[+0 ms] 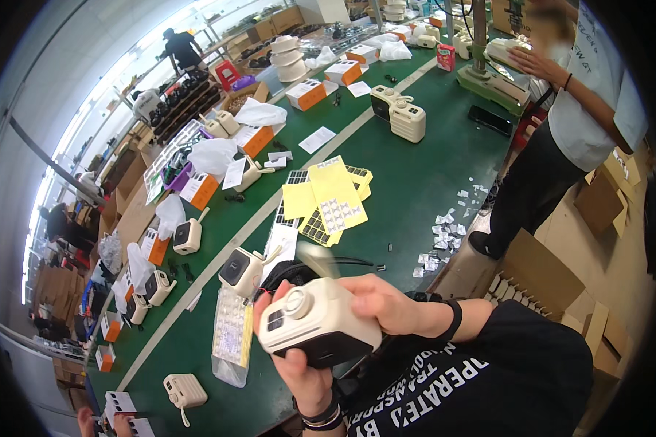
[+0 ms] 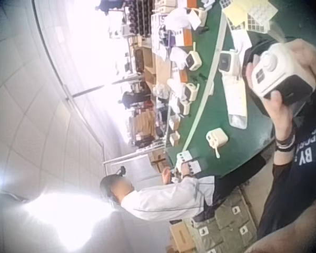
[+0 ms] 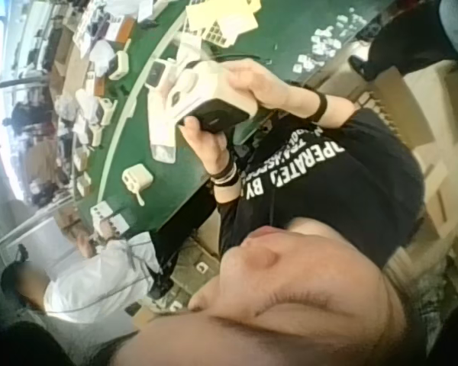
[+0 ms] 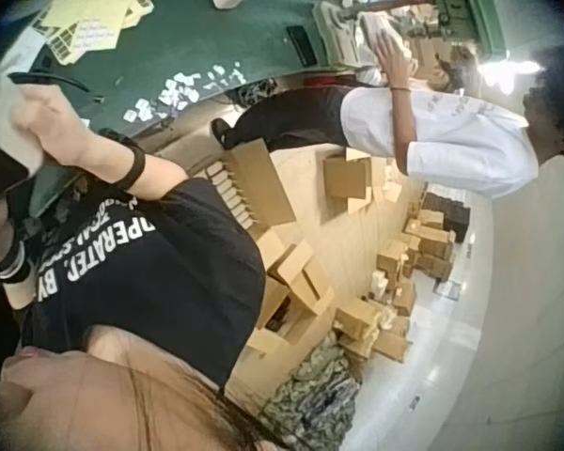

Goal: Handling, inspecting, and boxing small electronic devices on a factory production line.

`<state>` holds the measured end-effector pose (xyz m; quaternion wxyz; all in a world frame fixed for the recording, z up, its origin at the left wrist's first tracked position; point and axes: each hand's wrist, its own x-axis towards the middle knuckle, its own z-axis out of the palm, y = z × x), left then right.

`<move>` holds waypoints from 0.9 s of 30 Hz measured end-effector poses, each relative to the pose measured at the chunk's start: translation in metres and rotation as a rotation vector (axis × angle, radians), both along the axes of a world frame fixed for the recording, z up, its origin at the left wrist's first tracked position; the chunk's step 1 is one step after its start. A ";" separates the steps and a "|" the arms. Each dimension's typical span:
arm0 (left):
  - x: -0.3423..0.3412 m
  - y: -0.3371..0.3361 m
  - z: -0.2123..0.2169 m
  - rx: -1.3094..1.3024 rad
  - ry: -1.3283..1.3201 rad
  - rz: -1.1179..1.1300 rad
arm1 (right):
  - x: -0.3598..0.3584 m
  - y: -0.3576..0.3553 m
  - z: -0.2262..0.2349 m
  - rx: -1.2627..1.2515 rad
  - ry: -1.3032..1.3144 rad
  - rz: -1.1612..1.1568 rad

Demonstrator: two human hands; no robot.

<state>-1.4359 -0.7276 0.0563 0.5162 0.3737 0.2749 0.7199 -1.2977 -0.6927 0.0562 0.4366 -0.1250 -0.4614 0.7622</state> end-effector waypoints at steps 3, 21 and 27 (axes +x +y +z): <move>0.004 -0.002 -0.005 -0.034 0.038 0.062 | -0.007 -0.001 0.011 0.184 -0.041 -0.348; -0.011 -0.016 0.014 0.079 0.335 0.504 | -0.030 -0.022 0.027 1.300 -0.337 -1.017; -0.014 -0.022 0.016 0.103 0.333 0.578 | -0.036 -0.030 0.027 1.335 -0.346 -1.033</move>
